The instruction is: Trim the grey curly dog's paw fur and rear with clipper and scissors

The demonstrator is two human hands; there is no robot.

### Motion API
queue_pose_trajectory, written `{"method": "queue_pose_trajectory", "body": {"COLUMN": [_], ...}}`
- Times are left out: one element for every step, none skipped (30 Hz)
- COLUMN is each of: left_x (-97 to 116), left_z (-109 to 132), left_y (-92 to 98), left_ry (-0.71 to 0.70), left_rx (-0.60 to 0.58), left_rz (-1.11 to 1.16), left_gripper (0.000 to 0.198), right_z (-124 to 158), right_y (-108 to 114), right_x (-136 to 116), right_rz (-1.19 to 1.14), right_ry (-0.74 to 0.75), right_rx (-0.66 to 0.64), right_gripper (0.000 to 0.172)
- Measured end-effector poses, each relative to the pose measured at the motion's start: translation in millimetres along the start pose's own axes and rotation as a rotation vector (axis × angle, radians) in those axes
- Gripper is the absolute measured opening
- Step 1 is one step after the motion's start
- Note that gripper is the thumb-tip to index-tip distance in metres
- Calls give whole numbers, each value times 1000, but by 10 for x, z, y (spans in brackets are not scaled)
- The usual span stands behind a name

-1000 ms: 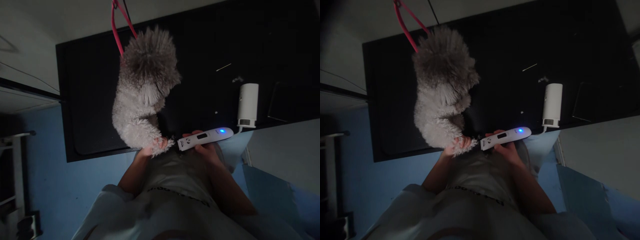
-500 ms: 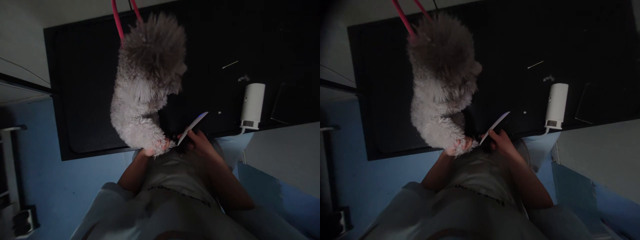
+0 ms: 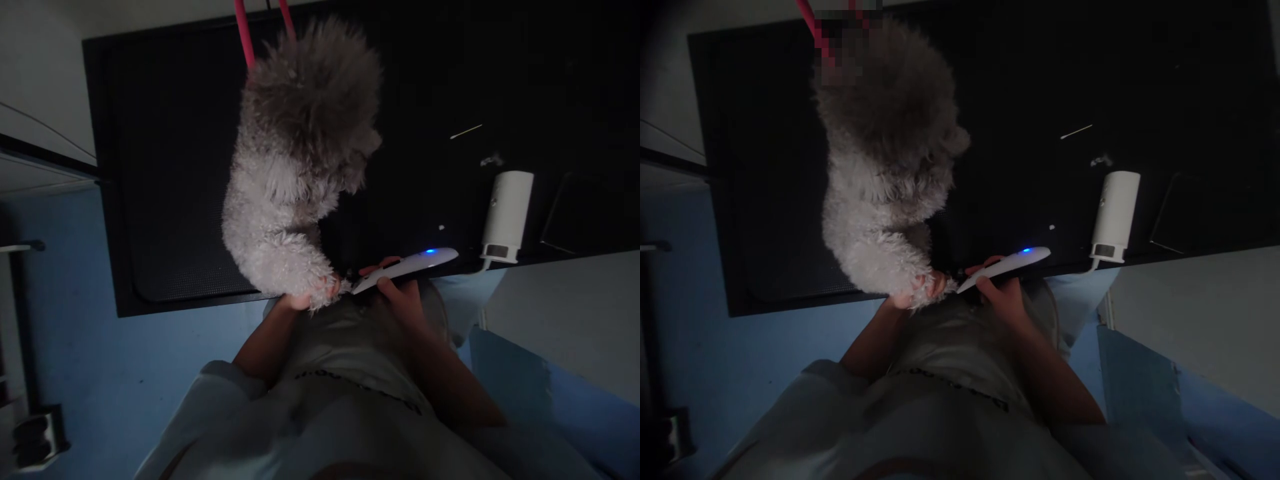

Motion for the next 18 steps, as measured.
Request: {"method": "queue_pose_trajectory", "body": {"left_x": [1,1,-1,-4,-8,-14,-19,-24,-25,-24,-17,-8,5,18,30,38,40,36], "left_z": [1,1,1,2,3,4,6,8,10,11,12,12,11,9,6,4,1,0], "left_y": [4,9,15,21,27,32,36,39,41,42,41,39,38,36,36,36,38,41], "left_ry": [1,2,8,15,23,29,34,35,36,35,35,40,51,64,78,90,99,104], "left_rx": [1,5,9,15,23,34,46,60,72,84,95,106,120,139,158,176,194,215], "left_rz": [-7,-13,-20,-27,-37,-46,-53,-57,-63,-68,-74,-81,-93,-105,-118,-130,-143,-157], "left_gripper": [53,55,55,56,56,56,56,57,57,57,57,57,57,57,57,58,59,60], "right_z": [17,36,58,84,114,148,187,229,274,318,361,398,429,451,464,467,460,441], "right_y": [-6,-11,-16,-20,-25,-31,-38,-49,-64,-84,-106,-131,-154,-173,-185,-188,-180,-162], "right_x": [22,49,77,103,122,130,124,104,72,31,-13,-56,-90,-113,-120,-112,-89,-57], "right_rz": [1,7,15,25,41,67,106,161,227,291,339,366,374,373,370,368,359,336], "right_ry": [33,65,97,131,163,193,228,260,280,291,301,311,325,346,371,390,397,399], "right_rx": [-5,-5,-1,4,8,13,23,29,28,23,10,-13,-45,-72,-95,-114,-121,-109], "right_gripper": [37,36,36,36,35,35,36,37,38,39,39,39,39,39,39,39,40,41]}}
Point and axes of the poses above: each hand's wrist, its own z-axis away from the middle knuckle, its own y-axis out of the back of the hand, x = y × z, the point moved 1 cm from there along -z, towards the middle knuckle, and after that the axes turned 14 degrees about y, right-handed, at the moved point
